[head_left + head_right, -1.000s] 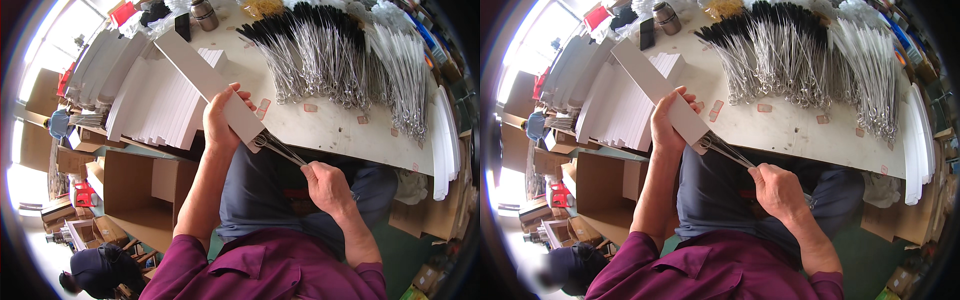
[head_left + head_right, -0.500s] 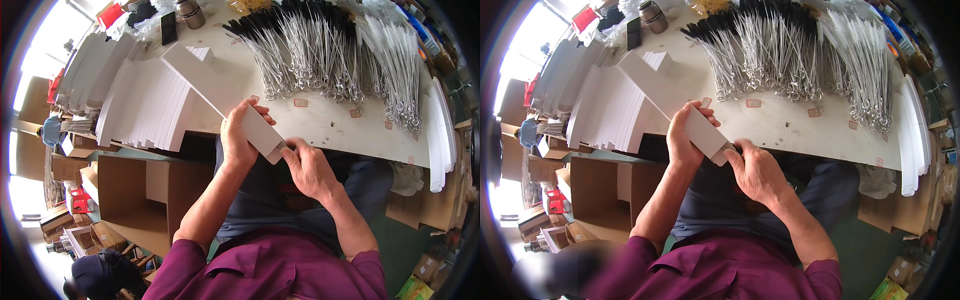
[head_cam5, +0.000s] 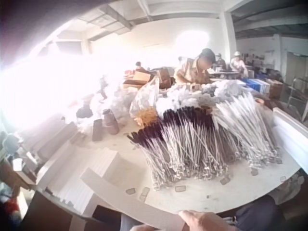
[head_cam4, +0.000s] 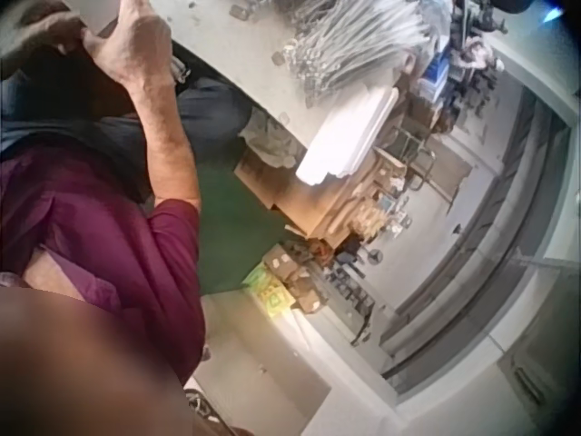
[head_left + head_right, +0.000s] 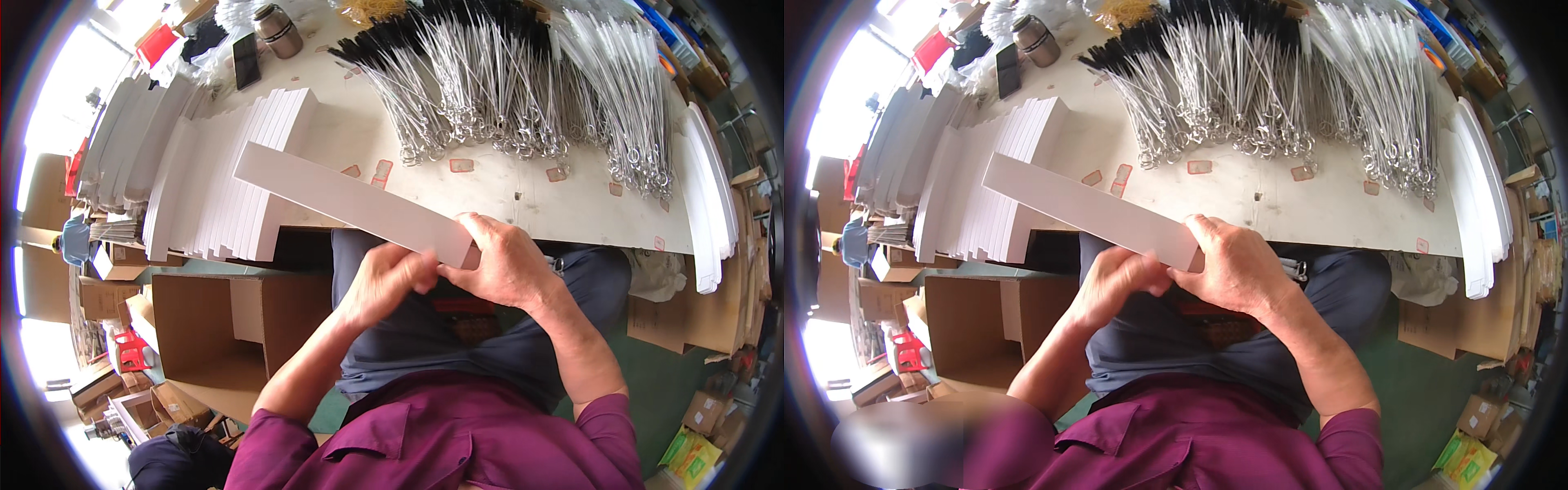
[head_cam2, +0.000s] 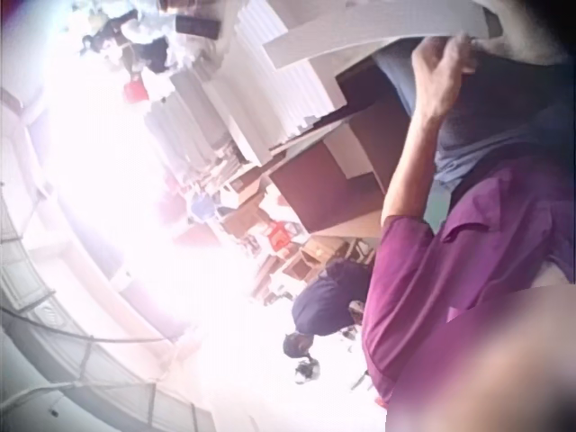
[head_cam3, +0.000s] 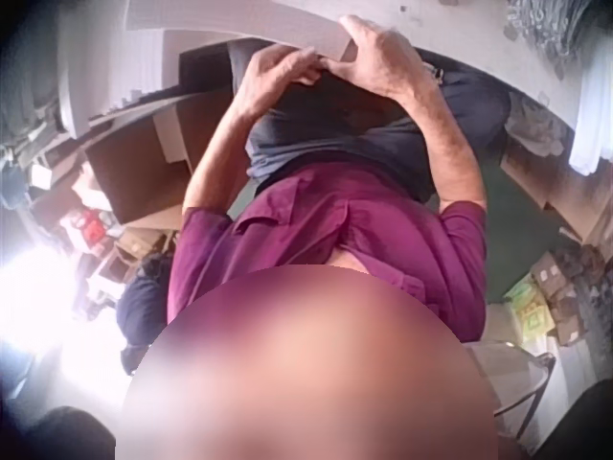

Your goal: Packaging wire cleaning brushes into white cardboard boxes in a workshop environment.

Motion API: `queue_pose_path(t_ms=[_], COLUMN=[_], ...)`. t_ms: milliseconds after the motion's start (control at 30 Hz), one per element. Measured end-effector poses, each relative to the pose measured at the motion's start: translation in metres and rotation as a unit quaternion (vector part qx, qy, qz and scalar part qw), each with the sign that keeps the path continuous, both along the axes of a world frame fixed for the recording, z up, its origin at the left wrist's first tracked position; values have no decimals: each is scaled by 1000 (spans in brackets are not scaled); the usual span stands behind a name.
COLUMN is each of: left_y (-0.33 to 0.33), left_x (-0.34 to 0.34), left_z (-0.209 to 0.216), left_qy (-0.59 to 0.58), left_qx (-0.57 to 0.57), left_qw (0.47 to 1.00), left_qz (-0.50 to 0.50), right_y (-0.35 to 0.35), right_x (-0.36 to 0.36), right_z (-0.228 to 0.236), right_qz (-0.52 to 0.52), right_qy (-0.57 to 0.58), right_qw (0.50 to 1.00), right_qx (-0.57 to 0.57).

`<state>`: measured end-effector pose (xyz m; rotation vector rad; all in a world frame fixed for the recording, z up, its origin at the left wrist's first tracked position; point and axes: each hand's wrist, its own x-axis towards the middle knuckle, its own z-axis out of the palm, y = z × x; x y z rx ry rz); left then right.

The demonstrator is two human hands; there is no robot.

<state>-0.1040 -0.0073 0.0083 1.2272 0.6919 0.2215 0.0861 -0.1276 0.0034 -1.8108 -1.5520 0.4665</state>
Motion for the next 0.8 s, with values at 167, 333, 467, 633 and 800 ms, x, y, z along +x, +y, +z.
queue_pose_path(t_ms=[167,333,467,633,800], left_y=[-7,-4,-5,-13,-10], left_x=[-23,3,5,4,-8], left_z=[44,41,23,23,12], left_qy=[8,109,112,75,95], left_qx=[591,670,650,633,634], left_qw=[800,693,700,742,745], left_qz=[-99,-243,-273,-206,-183], right_y=[-14,-18,-18,-25,-36], right_x=[13,-1,-5,10,50], right_z=[6,10,5,15,36], right_qz=[22,101,130,111,-66], right_qy=[-67,-101,-94,-121,-235], right_qw=[996,989,986,984,960], right_qx=[-61,-30,-38,66,135])
